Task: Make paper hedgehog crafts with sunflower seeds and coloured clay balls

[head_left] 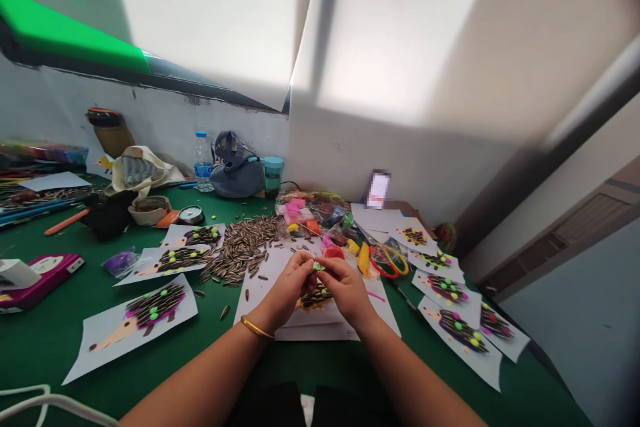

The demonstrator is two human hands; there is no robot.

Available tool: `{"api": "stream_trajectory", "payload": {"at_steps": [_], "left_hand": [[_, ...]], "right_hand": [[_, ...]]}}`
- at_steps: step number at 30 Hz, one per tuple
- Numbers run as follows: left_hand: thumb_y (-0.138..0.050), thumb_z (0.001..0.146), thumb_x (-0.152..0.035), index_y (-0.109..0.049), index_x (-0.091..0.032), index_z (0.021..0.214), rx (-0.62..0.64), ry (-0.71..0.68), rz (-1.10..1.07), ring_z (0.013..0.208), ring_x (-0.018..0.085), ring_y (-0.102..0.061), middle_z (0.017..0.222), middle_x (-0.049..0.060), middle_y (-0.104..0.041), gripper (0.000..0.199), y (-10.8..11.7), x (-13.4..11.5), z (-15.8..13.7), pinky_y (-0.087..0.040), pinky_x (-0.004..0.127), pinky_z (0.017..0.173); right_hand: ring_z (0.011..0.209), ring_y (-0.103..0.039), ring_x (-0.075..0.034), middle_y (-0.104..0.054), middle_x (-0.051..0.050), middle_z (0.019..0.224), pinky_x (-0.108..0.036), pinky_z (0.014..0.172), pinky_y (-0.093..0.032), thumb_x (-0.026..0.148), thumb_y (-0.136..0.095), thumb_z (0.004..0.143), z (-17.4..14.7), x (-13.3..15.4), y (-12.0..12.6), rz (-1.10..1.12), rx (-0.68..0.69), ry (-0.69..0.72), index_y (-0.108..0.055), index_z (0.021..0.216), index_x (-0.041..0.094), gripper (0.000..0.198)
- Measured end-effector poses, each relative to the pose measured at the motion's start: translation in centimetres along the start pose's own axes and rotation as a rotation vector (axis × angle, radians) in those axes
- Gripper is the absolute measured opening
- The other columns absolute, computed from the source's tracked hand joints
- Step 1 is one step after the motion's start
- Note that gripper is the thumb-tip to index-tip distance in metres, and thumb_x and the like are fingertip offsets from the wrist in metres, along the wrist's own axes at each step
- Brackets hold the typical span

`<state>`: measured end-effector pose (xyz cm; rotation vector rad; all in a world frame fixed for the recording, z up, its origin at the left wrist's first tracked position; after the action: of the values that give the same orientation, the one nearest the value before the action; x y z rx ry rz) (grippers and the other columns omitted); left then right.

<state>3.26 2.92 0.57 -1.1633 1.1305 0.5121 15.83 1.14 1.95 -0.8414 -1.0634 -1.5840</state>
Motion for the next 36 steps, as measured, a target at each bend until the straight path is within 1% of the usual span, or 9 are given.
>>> {"api": "stream_trajectory", "payload": {"at_steps": [5,9,12,17,22,26,30,33,36], "left_hand": [[-0.061,0.085,-0.036,-0.05,-0.02,0.086,0.031,-0.006,0.063,0.056,0.007,-0.043,0.065,-0.005,-0.051,0.02,0.2,0.5,0.3,-0.033,0.017,0.053],[-0.063,0.084,-0.031,-0.055,-0.019,0.093,-0.062,0.003,-0.026,0.058,0.007,-0.046,0.067,-0.004,-0.051,0.017,0.9,0.4,0.5,-0.036,0.016,0.054],[-0.066,0.084,-0.03,-0.058,-0.019,0.102,-0.064,0.005,-0.185,0.066,0.008,-0.052,0.074,-0.002,-0.054,0.023,1.0,0.0,0.5,-0.043,0.017,0.062],[-0.053,0.092,-0.043,-0.059,-0.018,0.104,0.003,0.097,-0.505,0.073,0.012,-0.058,0.083,0.002,-0.058,0.028,0.2,-0.2,0.2,-0.049,0.023,0.066],[-0.036,0.096,-0.053,-0.058,-0.016,0.106,0.023,0.168,-0.662,0.077,0.016,-0.061,0.083,0.005,-0.059,0.045,-0.1,-0.4,0.1,-0.053,0.029,0.073],[-0.032,0.092,-0.065,-0.059,-0.016,0.109,0.028,0.197,-0.747,0.081,0.019,-0.062,0.086,0.007,-0.06,0.058,0.3,-1.1,0.0,-0.054,0.034,0.077],[-0.026,0.089,-0.07,-0.061,-0.017,0.106,-0.048,0.128,-0.778,0.083,0.022,-0.063,0.088,0.009,-0.062,0.066,1.7,-1.8,0.4,-0.055,0.042,0.079],[-0.024,0.087,-0.074,-0.062,-0.018,0.106,-0.082,0.12,-0.782,0.083,0.023,-0.064,0.085,0.009,-0.062,0.07,2.2,-1.5,0.6,-0.055,0.043,0.08],[-0.027,0.087,-0.074,-0.061,-0.017,0.112,-0.044,0.174,-0.746,0.084,0.024,-0.064,0.087,0.01,-0.063,0.071,1.9,-1.0,0.5,-0.054,0.043,0.081]], "right_hand": [[0.073,-0.059,-0.017,-0.066,-0.001,0.08,-0.031,0.071,-0.049,0.033,-0.067,0.08,-0.2,0.3,0.5,-0.029,-0.097,-0.006,-0.068,0.082,0.021,0.012],[0.087,-0.062,-0.019,-0.068,-0.004,0.094,-0.034,0.08,-0.05,0.037,-0.067,0.082,0.0,-0.1,1.8,0.211,-0.219,-0.032,-0.063,0.088,0.021,0.017],[0.092,-0.064,-0.021,-0.068,-0.005,0.099,-0.036,0.083,-0.051,0.035,-0.073,0.077,0.0,-0.1,1.5,0.281,-0.164,-0.036,-0.064,0.092,0.022,0.023],[0.087,-0.063,-0.019,-0.068,-0.004,0.096,-0.033,0.079,-0.051,0.026,-0.065,0.082,-1.3,1.4,-1.8,0.03,0.07,0.088,-0.069,0.096,0.023,0.014],[0.087,-0.062,-0.019,-0.068,-0.005,0.093,-0.034,0.081,-0.051,0.021,-0.057,0.088,-2.0,2.7,-3.6,-0.242,0.064,0.323,-0.069,0.099,0.023,0.017],[0.106,-0.059,-0.024,-0.069,-0.007,0.114,-0.042,0.095,-0.045,0.03,-0.052,0.094,-2.5,3.4,-3.8,-0.559,0.114,0.477,-0.069,0.115,0.027,0.027],[0.133,-0.044,-0.027,-0.054,-0.008,0.14,-0.05,0.115,-0.026,0.049,-0.046,0.095,-4.0,3.5,-4.6,-0.744,0.243,0.573,-0.048,0.141,0.022,0.053],[0.142,-0.031,-0.028,-0.041,-0.008,0.15,-0.051,0.12,-0.01,0.061,-0.042,0.093,-4.9,3.3,-5.8,-0.792,0.351,0.665,-0.032,0.15,0.018,0.072],[0.145,-0.023,-0.03,-0.033,-0.009,0.154,-0.051,0.121,-0.002,0.068,-0.042,0.089,-4.6,2.9,-6.0,-0.851,0.31,0.676,-0.022,0.153,0.016,0.085]]}}
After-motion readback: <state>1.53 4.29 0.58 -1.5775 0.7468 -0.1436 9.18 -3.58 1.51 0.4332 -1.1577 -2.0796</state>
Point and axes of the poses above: each hand's wrist, its own z-axis towards the middle knuckle, its own y-axis out of the back of the hand, x = y × z, the point moved 5 cm from there along z, towards the middle knuckle
